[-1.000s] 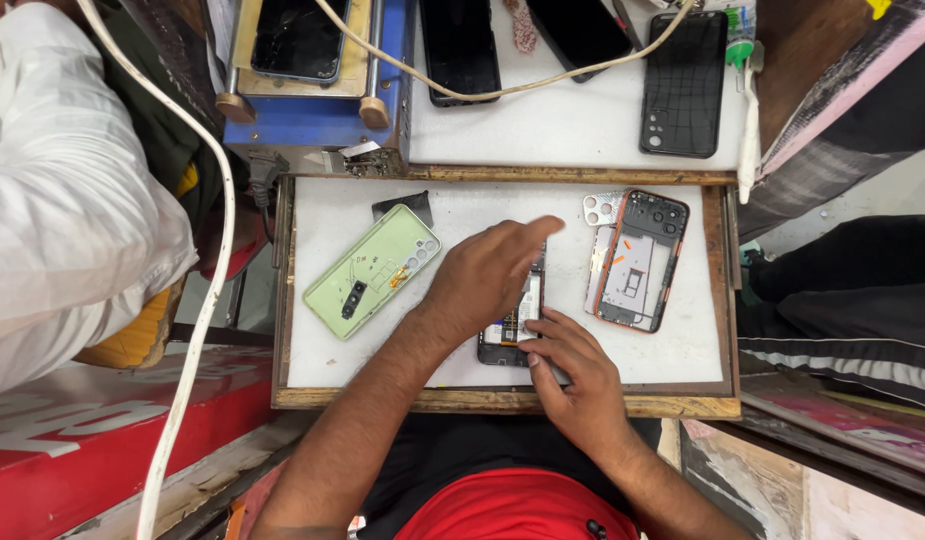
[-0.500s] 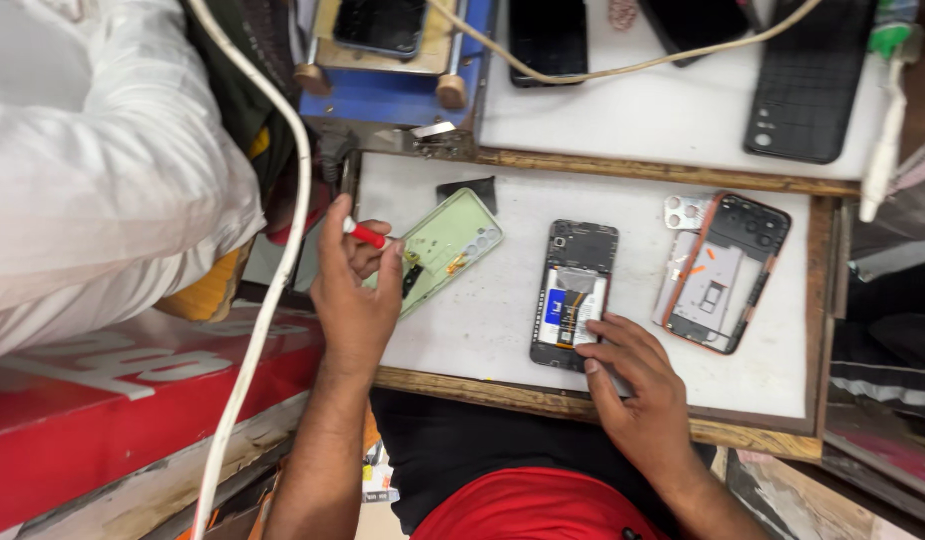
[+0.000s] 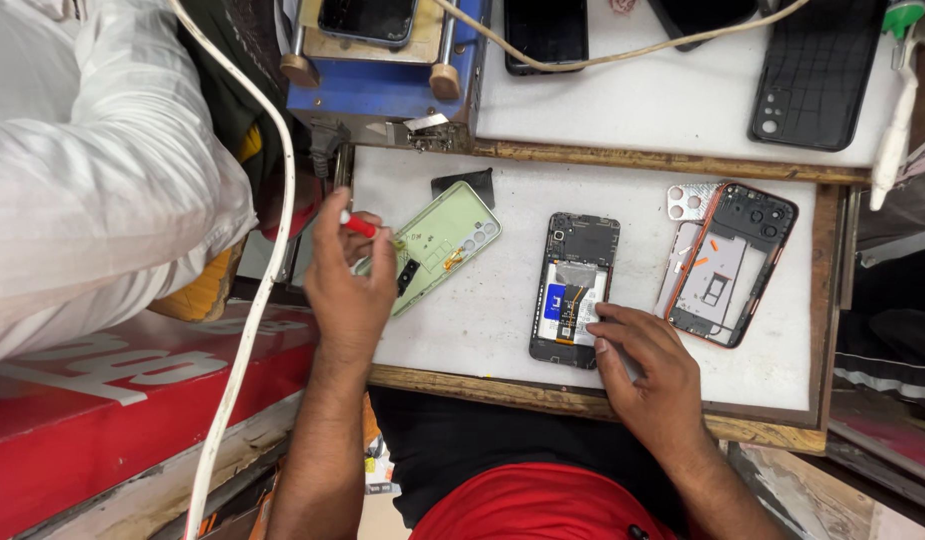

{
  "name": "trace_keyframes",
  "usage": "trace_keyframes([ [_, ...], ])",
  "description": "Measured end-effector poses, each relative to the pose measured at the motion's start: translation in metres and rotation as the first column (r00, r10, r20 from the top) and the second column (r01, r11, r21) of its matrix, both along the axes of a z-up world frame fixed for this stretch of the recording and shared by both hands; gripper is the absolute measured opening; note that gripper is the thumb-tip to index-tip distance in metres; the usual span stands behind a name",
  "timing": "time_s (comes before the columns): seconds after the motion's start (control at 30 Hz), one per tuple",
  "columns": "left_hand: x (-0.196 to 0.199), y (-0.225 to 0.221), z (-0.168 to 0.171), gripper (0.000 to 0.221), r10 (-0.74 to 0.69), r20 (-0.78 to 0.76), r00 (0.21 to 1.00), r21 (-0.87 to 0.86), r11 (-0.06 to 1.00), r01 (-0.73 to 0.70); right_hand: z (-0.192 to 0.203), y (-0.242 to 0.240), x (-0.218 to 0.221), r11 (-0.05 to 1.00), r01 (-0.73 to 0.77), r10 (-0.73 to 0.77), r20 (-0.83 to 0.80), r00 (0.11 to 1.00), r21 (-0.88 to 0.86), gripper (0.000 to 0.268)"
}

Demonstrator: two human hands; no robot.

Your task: The person works on disassembled smartphones at a repair bench. They handle a motherboard and battery, apply adhesive to the frame, and use a red-handled tool to pry and adjust internal components. The person also handles a phone case and a screen assembly, placing them on the work surface.

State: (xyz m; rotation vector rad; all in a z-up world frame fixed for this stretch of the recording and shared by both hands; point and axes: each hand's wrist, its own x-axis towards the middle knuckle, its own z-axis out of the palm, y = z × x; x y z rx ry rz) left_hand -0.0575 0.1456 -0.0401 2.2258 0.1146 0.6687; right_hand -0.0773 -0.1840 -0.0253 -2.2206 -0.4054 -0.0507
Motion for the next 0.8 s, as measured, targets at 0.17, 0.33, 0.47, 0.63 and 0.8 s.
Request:
trace_keyframes([
  [0.17, -0.013, 0.014, 0.005, 0.062, 0.044, -0.057, 0.997, 0.073, 0.997, -0.040, -0.005, -0.001, 0.001, 1.000, -0.009, 0.009, -0.012, 1.000, -0.003, 0.015],
  [0.33, -0.014, 0.013, -0.001, 0.063, 0.051, -0.088, 0.995, 0.049, 0.998, -0.047, -0.002, 0.000, 0.000, 1.000, -0.012, 0.012, 0.005, 1.000, -0.023, 0.015],
  [0.47, -0.012, 0.012, -0.002, 0.062, 0.036, -0.017, 0.999, -0.012, 0.999, -0.037, 0.002, 0.001, 0.000, 1.000, -0.004, 0.004, -0.005, 1.000, 0.001, 0.015],
  [0.63, -0.014, 0.010, 0.002, 0.061, 0.000, -0.021, 1.000, 0.068, 0.998, 0.002, 0.000, -0.001, 0.000, 1.000, -0.006, 0.006, -0.006, 1.000, 0.009, 0.015],
  [0.8, -0.014, 0.011, 0.000, 0.061, 0.063, -0.017, 0.998, 0.072, 0.995, -0.062, -0.003, -0.003, 0.000, 1.000, -0.014, 0.014, -0.008, 1.000, 0.026, 0.015],
])
